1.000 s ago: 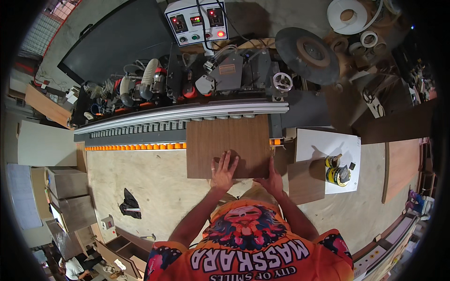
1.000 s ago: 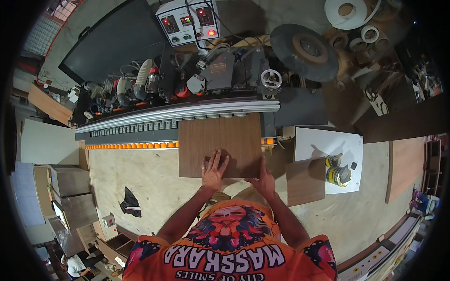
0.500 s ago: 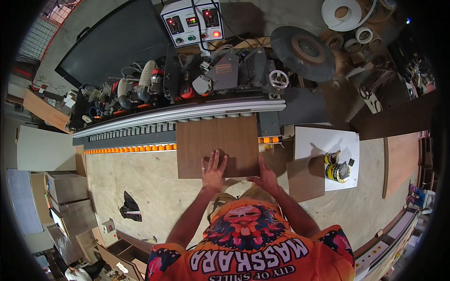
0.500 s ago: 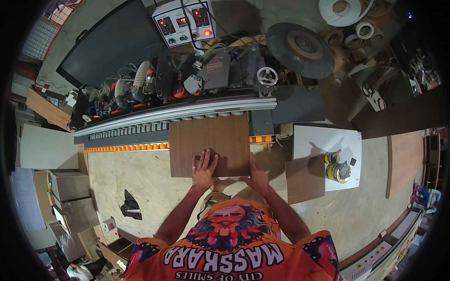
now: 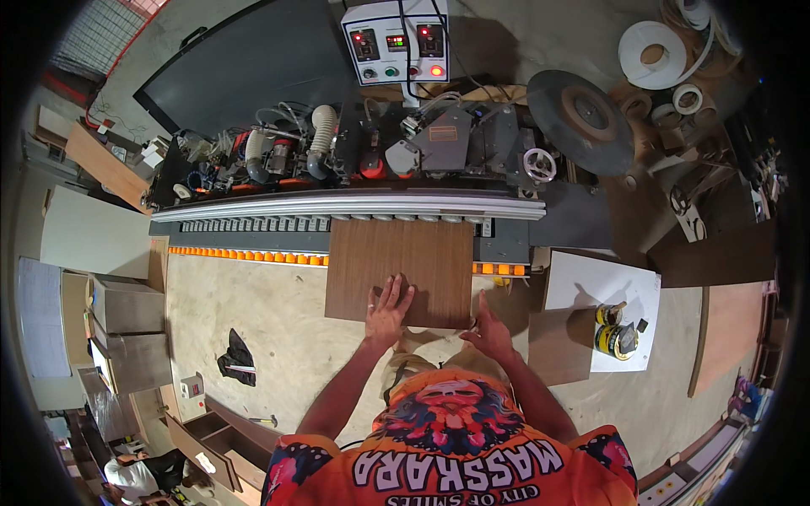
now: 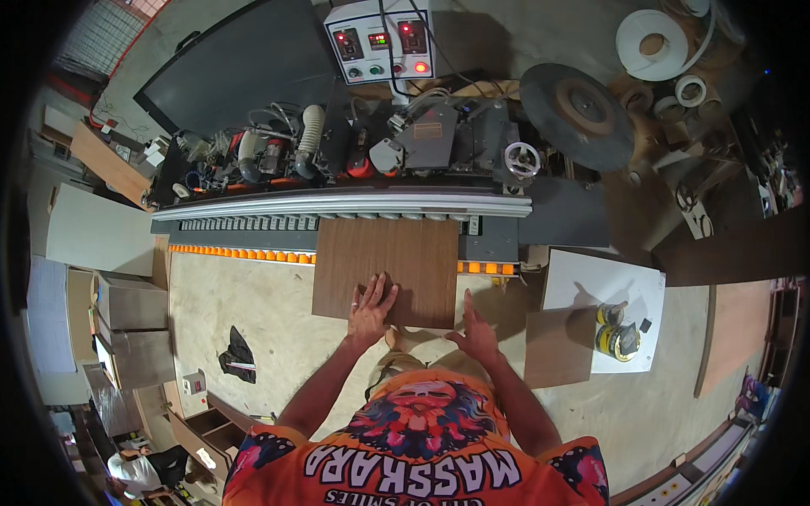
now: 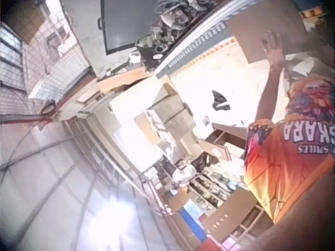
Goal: The person cleans the edge of a wood panel with a cloth, then places the panel into an edge-banding machine to apply edging, and briefly checks the internal mechanisms of the machine.
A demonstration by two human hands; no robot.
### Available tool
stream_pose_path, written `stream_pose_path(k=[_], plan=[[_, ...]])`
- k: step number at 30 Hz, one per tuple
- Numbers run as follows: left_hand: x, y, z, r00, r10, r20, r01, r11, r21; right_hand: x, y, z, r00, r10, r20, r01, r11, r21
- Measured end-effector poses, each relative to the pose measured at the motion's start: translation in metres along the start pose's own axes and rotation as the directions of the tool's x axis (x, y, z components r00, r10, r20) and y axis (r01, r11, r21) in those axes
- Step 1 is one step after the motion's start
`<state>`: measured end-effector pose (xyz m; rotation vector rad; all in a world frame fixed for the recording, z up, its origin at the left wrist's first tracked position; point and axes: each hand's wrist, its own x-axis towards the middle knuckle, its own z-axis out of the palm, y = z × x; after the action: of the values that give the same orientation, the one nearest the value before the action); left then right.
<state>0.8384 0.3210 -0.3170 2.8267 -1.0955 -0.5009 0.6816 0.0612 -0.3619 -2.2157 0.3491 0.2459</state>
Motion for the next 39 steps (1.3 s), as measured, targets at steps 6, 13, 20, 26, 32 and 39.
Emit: stream_pose_path(k=[6, 13, 20, 26, 32, 39], plan=[[-0.007, -0.024, 0.004, 0.999, 0.020, -0.029, -0.022, 0.998, -0.057, -0.001, 0.004, 0.003, 0.999, -0.040, -0.034, 0.039, 0.999, -0.028], [-0.008, -0.043, 0.002, 0.996, 0.025, -0.085, -0.030, 0.998, -0.060, -0.002, 0.009, 0.001, 0.999, -0.033, -0.029, 0.032, 0.999, -0.040], [-0.014, -0.042, -0.003, 0.996, 0.049, -0.072, -0.055, 0.994, -0.090, -0.018, 0.046, 0.020, 0.975, 0.176, 0.135, -0.162, 0.981, -0.109], [-0.012, -0.049, -0.009, 0.999, 0.050, -0.021, -0.051, 0.997, -0.056, -0.046, 0.082, 0.047, 0.975, 0.220, -0.010, -0.220, 0.965, -0.141], [-0.021, -0.079, -0.008, 0.996, 0.057, -0.071, -0.059, 0.997, -0.040, -0.065, 0.101, 0.052, 0.922, 0.381, 0.068, -0.377, 0.924, -0.056], [-0.028, -0.091, -0.009, 0.991, -0.085, -0.100, 0.087, 0.996, 0.017, -0.056, 0.106, 0.056, 0.954, 0.295, 0.055, -0.285, 0.949, -0.132]])
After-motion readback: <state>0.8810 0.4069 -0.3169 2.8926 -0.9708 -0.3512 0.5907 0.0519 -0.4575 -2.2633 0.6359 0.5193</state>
